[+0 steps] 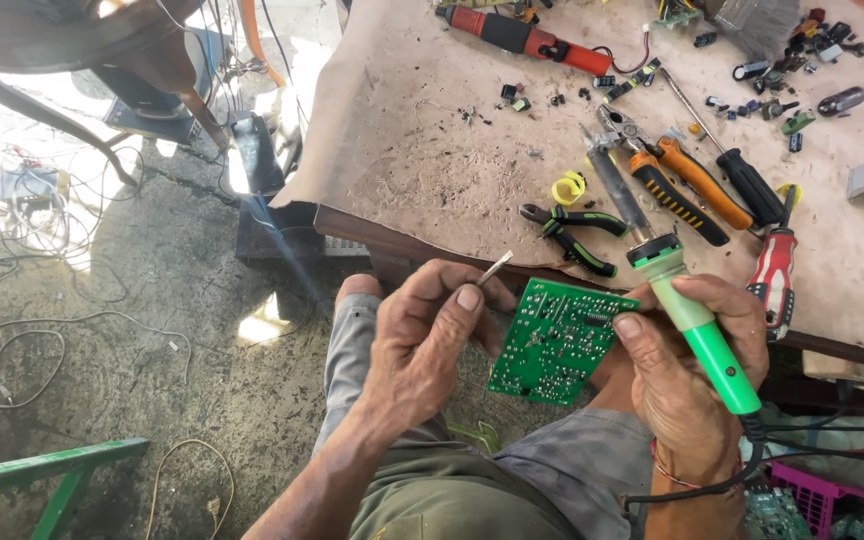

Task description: The person is soldering and trimming components on a green printed circuit board using a soldering iron and pliers.

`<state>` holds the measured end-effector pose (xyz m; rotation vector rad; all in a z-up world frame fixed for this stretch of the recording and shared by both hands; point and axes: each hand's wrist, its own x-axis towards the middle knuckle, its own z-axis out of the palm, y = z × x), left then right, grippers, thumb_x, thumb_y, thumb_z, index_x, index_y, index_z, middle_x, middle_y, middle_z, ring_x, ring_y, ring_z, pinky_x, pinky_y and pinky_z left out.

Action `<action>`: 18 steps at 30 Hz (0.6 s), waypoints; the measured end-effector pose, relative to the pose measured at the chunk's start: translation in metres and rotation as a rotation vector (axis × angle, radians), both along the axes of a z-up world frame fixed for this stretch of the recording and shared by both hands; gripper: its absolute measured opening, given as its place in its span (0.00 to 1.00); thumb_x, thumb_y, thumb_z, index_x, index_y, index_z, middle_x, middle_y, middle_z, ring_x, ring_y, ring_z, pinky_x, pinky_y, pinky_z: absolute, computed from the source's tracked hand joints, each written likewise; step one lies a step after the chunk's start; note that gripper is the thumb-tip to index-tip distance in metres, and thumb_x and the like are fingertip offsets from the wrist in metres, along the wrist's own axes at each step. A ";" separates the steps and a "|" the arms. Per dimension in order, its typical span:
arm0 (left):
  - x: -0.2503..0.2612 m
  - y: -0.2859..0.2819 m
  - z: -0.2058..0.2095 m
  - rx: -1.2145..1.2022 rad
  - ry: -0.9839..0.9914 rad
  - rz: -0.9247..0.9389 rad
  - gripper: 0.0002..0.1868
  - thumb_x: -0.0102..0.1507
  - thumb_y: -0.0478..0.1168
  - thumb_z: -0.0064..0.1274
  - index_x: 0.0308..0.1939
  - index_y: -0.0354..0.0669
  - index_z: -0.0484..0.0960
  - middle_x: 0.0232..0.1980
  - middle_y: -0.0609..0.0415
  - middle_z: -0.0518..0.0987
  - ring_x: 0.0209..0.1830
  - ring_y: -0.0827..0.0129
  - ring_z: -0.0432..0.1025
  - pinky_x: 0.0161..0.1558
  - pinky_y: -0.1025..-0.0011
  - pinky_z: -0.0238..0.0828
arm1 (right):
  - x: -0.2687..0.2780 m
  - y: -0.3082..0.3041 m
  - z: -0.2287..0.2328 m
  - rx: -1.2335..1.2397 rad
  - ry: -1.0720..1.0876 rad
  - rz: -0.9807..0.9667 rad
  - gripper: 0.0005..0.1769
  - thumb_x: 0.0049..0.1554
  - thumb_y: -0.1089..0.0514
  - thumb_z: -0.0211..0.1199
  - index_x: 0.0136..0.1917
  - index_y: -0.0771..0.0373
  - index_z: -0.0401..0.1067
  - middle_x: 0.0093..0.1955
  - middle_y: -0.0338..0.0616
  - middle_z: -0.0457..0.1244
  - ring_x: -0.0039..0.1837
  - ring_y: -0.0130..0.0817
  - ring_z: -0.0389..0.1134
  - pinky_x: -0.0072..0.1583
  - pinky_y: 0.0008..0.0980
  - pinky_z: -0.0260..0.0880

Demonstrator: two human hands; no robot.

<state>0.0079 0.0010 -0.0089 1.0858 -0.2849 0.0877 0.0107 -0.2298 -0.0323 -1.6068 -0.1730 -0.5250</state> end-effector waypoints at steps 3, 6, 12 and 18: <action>0.002 0.015 0.002 0.390 0.042 0.168 0.13 0.70 0.45 0.48 0.49 0.39 0.80 0.46 0.54 0.88 0.30 0.76 0.79 0.37 0.83 0.73 | 0.013 0.001 0.001 0.051 -0.011 -0.049 0.26 0.54 0.67 0.71 0.64 0.56 0.66 0.54 0.45 0.65 0.56 0.28 0.71 0.60 0.24 0.75; 0.014 0.029 0.006 0.593 -0.149 0.361 0.14 0.69 0.45 0.51 0.47 0.38 0.83 0.37 0.55 0.86 0.30 0.75 0.82 0.33 0.79 0.77 | 0.034 0.018 0.015 0.067 -0.056 -0.044 0.25 0.55 0.65 0.70 0.63 0.55 0.64 0.62 0.40 0.60 0.58 0.26 0.68 0.60 0.23 0.73; 0.030 0.038 -0.005 0.812 -0.116 0.488 0.12 0.71 0.42 0.44 0.48 0.41 0.81 0.37 0.56 0.84 0.32 0.71 0.77 0.31 0.72 0.74 | 0.075 0.045 0.004 0.156 0.014 0.039 0.29 0.55 0.64 0.70 0.67 0.54 0.64 0.54 0.48 0.67 0.48 0.27 0.69 0.44 0.24 0.75; 0.094 0.064 -0.041 0.928 -0.296 0.487 0.10 0.72 0.38 0.42 0.47 0.38 0.79 0.37 0.52 0.80 0.31 0.70 0.70 0.37 0.69 0.69 | 0.100 0.061 -0.001 -0.012 0.093 0.021 0.26 0.57 0.61 0.70 0.66 0.54 0.64 0.54 0.47 0.65 0.50 0.29 0.67 0.53 0.29 0.73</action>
